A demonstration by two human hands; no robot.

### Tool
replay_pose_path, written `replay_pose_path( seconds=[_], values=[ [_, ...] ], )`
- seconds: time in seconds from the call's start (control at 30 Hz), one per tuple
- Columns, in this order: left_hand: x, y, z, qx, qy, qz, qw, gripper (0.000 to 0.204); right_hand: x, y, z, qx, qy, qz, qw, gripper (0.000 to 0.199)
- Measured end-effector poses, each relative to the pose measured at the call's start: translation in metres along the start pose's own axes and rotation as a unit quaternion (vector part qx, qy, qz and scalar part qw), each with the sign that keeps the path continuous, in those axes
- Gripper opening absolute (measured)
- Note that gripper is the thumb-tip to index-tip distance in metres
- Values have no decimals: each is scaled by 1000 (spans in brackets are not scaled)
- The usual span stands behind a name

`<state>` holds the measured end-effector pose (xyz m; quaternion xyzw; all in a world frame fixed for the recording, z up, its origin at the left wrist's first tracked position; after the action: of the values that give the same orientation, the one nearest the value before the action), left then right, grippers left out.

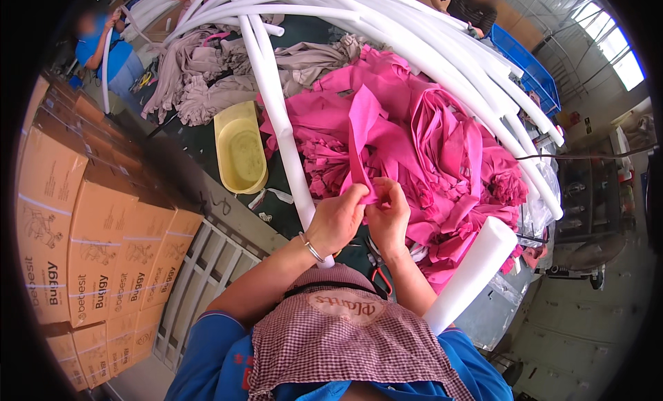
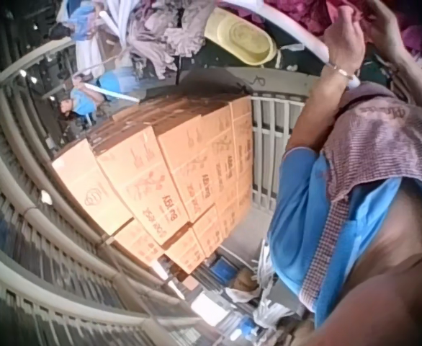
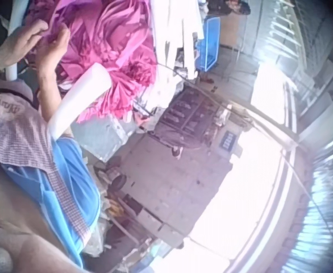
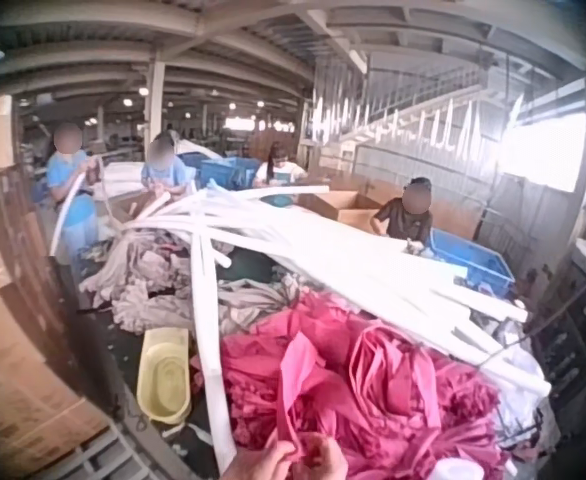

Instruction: The person slides pink fabric strips onto white foam poles, trims the excess fabric with scissors, and places the finished mop heads into a blue basket. The process is repeated for multiple units.

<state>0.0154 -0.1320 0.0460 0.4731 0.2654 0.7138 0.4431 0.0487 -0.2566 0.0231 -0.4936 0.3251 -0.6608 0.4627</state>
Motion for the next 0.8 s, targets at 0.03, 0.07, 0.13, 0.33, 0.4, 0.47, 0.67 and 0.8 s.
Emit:
replay_pose_path(
  seconds=[0.03,0.07,0.13,0.33,0.4,0.47,0.67,0.8],
  values=[
    [-4,3,1,-33,-30,18,999,19,1,1,1,28,-11,10,999,37],
    [-7,1,3,-37,-67,7,997,16,-1,3,1,2,-19,84,996,37],
    [-7,12,6,-51,-124,-55,989,13,-7,6,0,-46,-41,188,980,34],
    [-8,-3,-3,-32,-114,-55,992,11,-22,31,-1,-87,-46,-25,995,21],
    [2,-13,-2,-7,-5,-21,1000,16,-23,27,4,-76,-29,20,996,22],
    [9,-31,-3,39,60,51,996,19,-26,35,-1,-127,-54,93,986,25],
    [9,-7,-4,-37,92,108,989,25,-20,32,-10,-87,-3,-21,996,18],
    [-2,-20,-2,-5,104,140,985,18,-16,33,-6,-68,21,-46,996,10]
  ],
)
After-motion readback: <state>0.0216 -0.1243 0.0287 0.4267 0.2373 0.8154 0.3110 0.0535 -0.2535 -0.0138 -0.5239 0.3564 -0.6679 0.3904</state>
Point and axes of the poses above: each hand's wrist, its own z-axis towards the middle knuckle, its own x-axis out of the back of the hand, y = z × x, the point moved 6 cm from there along z, towards the middle knuckle, and after that the axes turned 4 degrees about -z, right-handed, at the moved point
